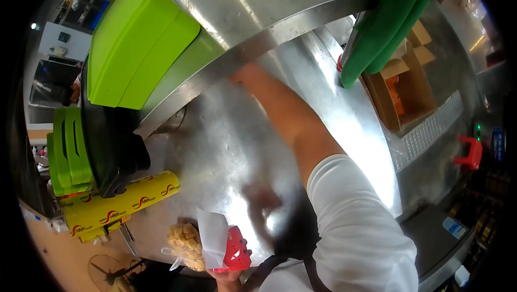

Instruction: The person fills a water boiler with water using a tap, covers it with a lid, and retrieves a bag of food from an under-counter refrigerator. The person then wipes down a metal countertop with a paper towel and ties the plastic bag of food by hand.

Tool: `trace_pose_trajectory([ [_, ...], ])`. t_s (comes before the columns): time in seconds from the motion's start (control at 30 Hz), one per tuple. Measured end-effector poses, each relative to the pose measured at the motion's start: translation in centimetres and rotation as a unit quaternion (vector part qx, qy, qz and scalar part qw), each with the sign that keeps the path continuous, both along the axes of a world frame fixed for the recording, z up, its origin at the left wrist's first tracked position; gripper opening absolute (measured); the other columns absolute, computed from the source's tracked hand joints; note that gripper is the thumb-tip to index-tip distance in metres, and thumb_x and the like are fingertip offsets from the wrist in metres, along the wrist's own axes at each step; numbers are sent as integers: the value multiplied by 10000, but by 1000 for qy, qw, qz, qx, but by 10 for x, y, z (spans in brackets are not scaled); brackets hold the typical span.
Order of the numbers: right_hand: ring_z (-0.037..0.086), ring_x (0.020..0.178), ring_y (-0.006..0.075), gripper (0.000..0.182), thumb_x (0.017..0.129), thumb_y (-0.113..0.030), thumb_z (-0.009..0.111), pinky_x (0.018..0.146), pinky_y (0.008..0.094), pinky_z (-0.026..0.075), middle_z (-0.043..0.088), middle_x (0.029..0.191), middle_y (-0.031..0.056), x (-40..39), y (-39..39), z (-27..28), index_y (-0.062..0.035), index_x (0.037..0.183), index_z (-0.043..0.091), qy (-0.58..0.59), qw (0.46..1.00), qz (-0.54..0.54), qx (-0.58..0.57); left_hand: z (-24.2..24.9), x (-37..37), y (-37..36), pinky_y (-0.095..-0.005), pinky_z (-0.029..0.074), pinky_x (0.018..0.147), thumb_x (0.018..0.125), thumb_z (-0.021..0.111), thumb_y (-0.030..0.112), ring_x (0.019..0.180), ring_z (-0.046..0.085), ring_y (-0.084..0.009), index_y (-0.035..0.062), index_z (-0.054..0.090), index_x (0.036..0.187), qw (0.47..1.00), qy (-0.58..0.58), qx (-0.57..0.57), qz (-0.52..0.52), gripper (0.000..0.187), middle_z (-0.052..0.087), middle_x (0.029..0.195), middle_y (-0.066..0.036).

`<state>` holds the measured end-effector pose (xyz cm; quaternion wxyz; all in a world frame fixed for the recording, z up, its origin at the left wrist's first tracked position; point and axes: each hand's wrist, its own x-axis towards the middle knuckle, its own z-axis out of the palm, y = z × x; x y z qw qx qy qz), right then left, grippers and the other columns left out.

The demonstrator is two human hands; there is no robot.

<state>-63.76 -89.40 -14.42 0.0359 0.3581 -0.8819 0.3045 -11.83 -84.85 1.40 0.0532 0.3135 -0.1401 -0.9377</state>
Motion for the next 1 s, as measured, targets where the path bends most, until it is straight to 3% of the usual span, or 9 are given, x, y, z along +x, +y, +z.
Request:
trace_pose_trajectory([
  [0.2,331,1318,288,585,931,-474,369,1095,401,224,441,1375,134,-22,86,49,-34,1305,465,-87,981,-130,115,-8,40,-14,-547,432,935,802,586,543,1151,462,-428,37,273,1398,985,-93,-132,-57,842,421,1309,-228],
  [0.27,327,1320,289,578,932,-466,372,1093,402,226,432,1381,139,-31,100,17,-31,1300,468,7,984,-163,75,-11,33,-13,-548,436,931,810,576,545,1140,468,-445,37,288,1391,1000,1,27,5,824,415,1302,-250],
  [0.3,323,1323,289,571,933,-459,375,1092,403,228,423,1387,145,-31,108,3,-27,1294,472,93,976,-196,34,-9,34,-13,-550,437,930,809,575,543,1142,460,-457,30,293,1386,1000,-5,17,5,822,409,1305,-256],
  [0.43,341,1307,278,534,928,-420,393,1086,401,239,418,1390,143,16,163,11,-21,1272,485,96,965,-216,113,-11,41,-22,-561,444,917,796,580,544,1155,449,-455,31,265,1406,999,17,10,-29,857,390,1335,-240],
  [0.63,459,1172,358,309,862,-105,527,1004,422,355,529,1218,202,161,240,31,32,1138,545,130,981,-147,2,-19,27,-38,-556,450,914,783,634,475,1201,428,-422,32,226,1425,997,57,-19,-53,880,344,1403,-189],
  [0.77,519,1070,323,253,799,95,502,912,369,442,595,1112,154,249,277,36,-3,970,660,45,989,-130,-58,-26,22,-51,-554,435,932,809,608,442,1228,416,-397,28,280,1404,991,93,28,-95,796,341,1415,-188],
  [0.8,519,1070,323,253,799,95,502,912,369,442,595,1112,154,259,278,38,-3,970,660,51,989,-125,-59,-26,26,-51,-554,435,932,809,608,442,1228,416,-397,28,280,1404,991,99,27,-90,796,341,1415,-188],
  [0.9,541,1056,256,184,800,54,549,877,322,462,626,1031,108,253,267,35,-24,895,686,-184,955,-142,-183,-25,33,-42,-498,391,998,814,587,408,1231,433,-346,40,339,1380,996,17,49,-68,719,414,1364,-184],
  [1.0,546,1049,255,166,797,56,574,878,320,458,619,1086,102,203,209,48,-4,906,684,-184,954,-94,-219,-41,59,-41,-488,256,1093,735,679,390,1283,382,-335,57,313,1399,996,15,5,-83,829,405,1395,-148],
])
